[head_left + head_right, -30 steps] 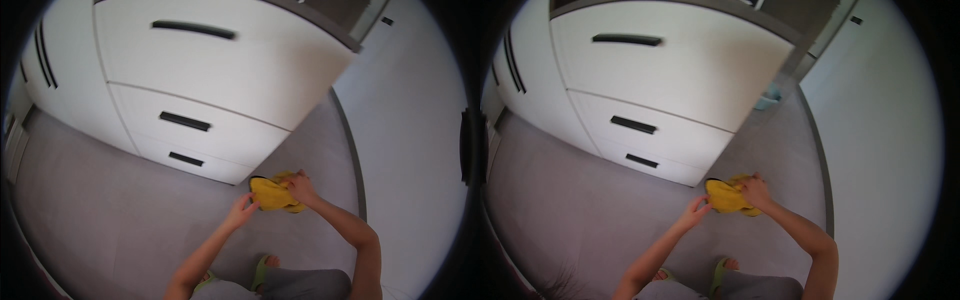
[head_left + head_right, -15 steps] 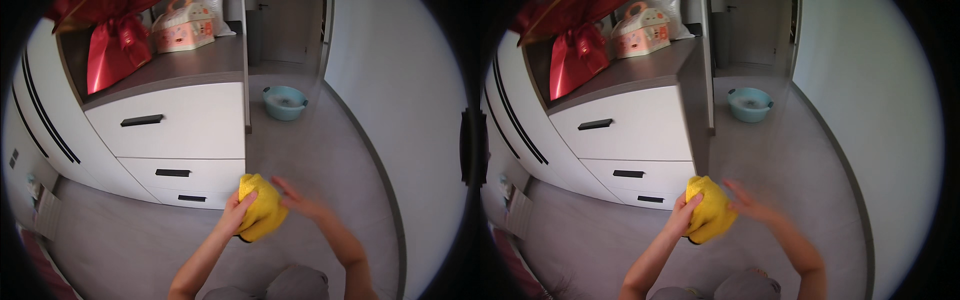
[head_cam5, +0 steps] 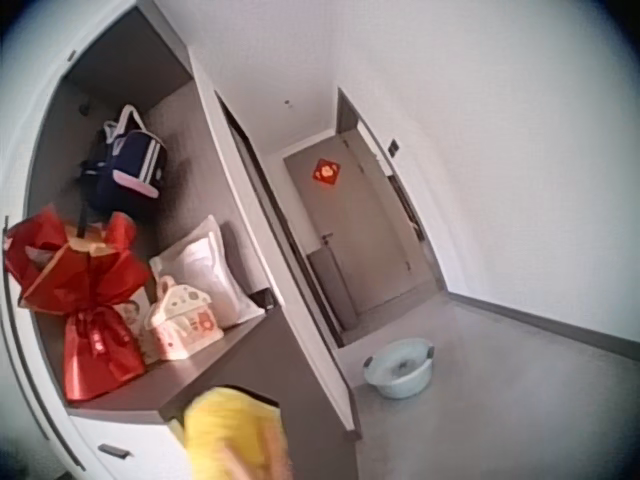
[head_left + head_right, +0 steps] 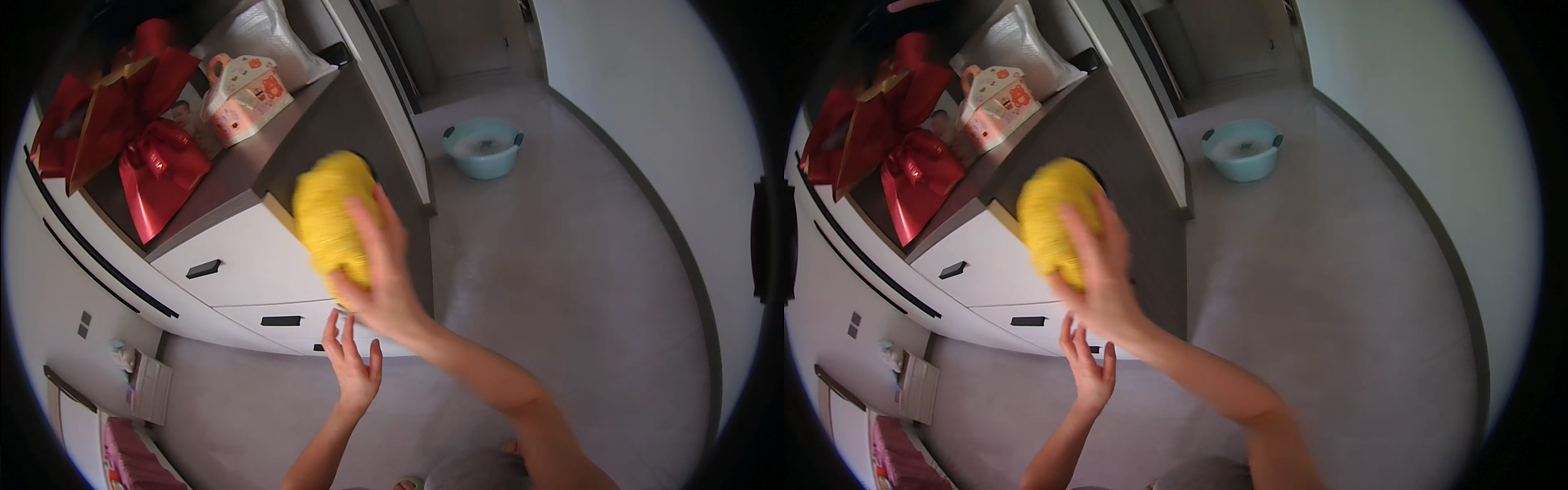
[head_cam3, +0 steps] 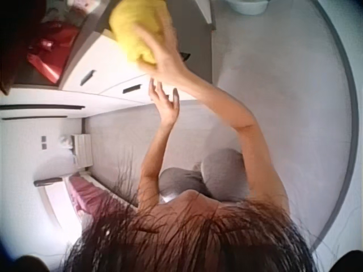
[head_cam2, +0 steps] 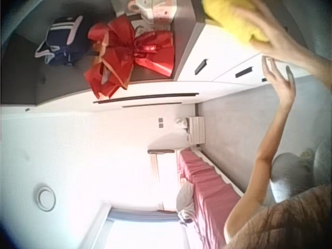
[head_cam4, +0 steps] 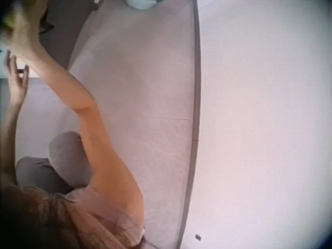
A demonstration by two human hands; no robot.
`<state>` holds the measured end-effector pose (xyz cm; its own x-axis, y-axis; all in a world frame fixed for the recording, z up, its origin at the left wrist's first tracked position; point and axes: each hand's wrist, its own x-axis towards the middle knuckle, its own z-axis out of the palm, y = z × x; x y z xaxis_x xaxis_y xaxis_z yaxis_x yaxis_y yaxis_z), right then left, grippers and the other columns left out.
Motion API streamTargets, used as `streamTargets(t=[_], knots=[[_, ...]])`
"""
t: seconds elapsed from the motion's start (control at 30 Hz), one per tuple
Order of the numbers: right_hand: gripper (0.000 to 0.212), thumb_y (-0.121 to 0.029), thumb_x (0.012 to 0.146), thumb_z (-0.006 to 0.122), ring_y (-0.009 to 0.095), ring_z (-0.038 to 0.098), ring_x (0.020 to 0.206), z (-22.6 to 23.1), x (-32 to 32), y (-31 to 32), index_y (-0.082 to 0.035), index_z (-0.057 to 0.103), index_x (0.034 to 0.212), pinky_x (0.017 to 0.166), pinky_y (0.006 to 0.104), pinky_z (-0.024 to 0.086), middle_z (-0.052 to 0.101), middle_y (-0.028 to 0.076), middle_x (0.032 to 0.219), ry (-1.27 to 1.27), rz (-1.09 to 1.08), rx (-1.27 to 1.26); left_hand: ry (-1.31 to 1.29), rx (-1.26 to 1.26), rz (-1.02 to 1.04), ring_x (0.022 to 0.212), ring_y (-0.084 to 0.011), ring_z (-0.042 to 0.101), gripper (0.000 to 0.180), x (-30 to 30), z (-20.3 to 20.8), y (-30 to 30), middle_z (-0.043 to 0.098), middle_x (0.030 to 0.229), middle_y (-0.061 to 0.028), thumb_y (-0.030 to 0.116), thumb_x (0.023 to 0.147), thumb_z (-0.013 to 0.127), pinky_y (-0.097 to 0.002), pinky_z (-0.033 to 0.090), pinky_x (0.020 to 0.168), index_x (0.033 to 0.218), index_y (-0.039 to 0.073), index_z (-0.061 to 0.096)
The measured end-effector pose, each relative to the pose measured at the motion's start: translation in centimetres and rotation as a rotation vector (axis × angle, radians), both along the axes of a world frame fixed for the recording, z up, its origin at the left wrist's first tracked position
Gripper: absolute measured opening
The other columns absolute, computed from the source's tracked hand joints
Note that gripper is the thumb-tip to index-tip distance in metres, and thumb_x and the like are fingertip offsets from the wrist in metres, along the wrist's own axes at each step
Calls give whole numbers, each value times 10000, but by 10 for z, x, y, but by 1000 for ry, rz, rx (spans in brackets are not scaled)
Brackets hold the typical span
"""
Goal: The person wrings out a yellow cloth in a bucket of soapy water, then uses it to wipe down the exterior surfaces and handles of a set of drawers and the side of a cabinet. They then open one drawer and wipe its interior surfaces before moving items back inside.
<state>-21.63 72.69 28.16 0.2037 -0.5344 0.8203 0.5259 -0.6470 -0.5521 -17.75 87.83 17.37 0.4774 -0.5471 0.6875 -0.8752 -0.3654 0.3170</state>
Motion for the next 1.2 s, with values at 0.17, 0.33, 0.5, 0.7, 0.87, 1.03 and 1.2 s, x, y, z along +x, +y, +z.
streamTargets(t=[0.17,0.33,0.5,0.7,0.87,1.03,1.2], knots=[[781,-67,720,714,427,377,1298,-39,39,-7,-173,434,1441,1038,498,356,307,258,1471,-111,76,-8,-180,63,40,1342,-468,279,780,17,2,-12,235,1481,-283,56,802,669,-531,285,1076,1466,-44,271],[720,-114,794,648,433,397,1260,-195,61,-7,-122,378,1461,1036,493,372,372,252,1412,239,-18,351,-339,216,122,1423,-515,105,852,25,-17,-12,111,1535,-329,114,843,627,-587,163,1132,1505,-81,126],[755,-237,820,640,380,513,1231,-397,37,-55,-107,318,1491,1097,461,333,500,227,1380,871,29,991,-393,133,129,1404,-529,141,852,16,-22,-55,125,1525,-332,111,831,628,-607,189,1115,1488,-111,134],[711,-278,811,631,393,522,1153,-308,41,-21,-119,380,1457,1030,449,370,570,210,1263,844,92,781,-408,232,182,1385,-525,192,836,26,-16,-15,160,1505,-335,100,816,619,-595,228,1111,1490,-94,164],[750,-138,730,758,330,512,1072,-104,8,-19,-84,448,1411,962,422,408,560,114,1304,99,95,259,-452,202,185,1329,-530,291,749,22,-8,-22,277,1449,-325,99,799,649,-592,323,1057,1435,-85,298],[860,-191,557,838,323,472,1125,-9,32,-9,-260,537,1359,946,525,362,477,129,1347,-130,17,-238,-349,55,113,1163,-390,419,613,30,8,-7,424,1281,-211,110,750,692,-508,315,951,1315,26,471],[645,-183,778,692,354,459,1230,24,103,-84,-158,494,1391,1028,493,353,510,155,1321,-246,96,-15,-727,49,116,935,-248,487,401,24,122,-23,480,967,-24,111,721,655,-403,293,838,1121,138,664]])
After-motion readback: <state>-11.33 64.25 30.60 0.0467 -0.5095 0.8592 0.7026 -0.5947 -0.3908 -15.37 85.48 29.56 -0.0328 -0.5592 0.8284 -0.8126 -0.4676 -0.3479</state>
